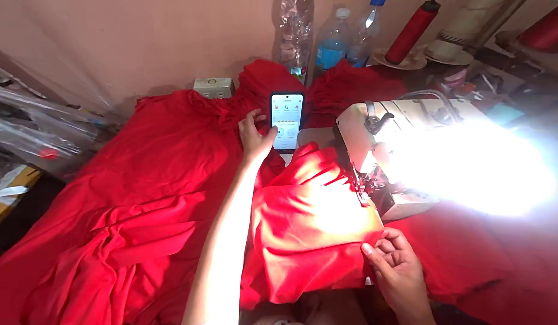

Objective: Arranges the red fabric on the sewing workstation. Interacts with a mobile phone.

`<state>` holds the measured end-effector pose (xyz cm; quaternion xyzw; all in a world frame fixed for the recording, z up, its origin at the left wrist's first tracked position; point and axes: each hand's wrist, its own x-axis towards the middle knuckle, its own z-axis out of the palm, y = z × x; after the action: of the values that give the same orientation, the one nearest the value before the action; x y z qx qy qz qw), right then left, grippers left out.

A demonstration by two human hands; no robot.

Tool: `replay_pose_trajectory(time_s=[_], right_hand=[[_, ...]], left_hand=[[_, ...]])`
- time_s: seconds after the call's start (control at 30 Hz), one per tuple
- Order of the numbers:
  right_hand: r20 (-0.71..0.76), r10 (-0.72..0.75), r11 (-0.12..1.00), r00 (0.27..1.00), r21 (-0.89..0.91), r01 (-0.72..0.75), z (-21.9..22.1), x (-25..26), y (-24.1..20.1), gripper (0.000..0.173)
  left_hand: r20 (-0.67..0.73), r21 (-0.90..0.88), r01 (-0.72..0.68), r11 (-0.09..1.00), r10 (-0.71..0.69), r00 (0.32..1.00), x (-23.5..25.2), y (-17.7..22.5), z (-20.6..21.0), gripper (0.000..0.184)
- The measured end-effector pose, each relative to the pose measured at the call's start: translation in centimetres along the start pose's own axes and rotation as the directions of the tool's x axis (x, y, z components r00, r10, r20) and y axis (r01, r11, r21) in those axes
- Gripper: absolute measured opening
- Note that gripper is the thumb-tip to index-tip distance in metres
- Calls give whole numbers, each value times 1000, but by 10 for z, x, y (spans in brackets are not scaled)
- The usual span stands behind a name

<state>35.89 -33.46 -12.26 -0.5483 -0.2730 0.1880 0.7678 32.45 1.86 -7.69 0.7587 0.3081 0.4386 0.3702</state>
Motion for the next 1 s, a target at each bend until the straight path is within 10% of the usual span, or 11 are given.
replay_pose_trajectory(time_s=[0.27, 1.0], right_hand=[[-4, 9, 1000, 1000, 2, -9, 0, 0, 1, 37], [-33, 84, 993, 996, -77, -87, 4, -1, -10, 43]], left_hand=[[177, 484, 16, 875, -116, 977, -6, 20, 7, 131], [158, 534, -161, 830, 90, 983, -14, 6, 15, 128]])
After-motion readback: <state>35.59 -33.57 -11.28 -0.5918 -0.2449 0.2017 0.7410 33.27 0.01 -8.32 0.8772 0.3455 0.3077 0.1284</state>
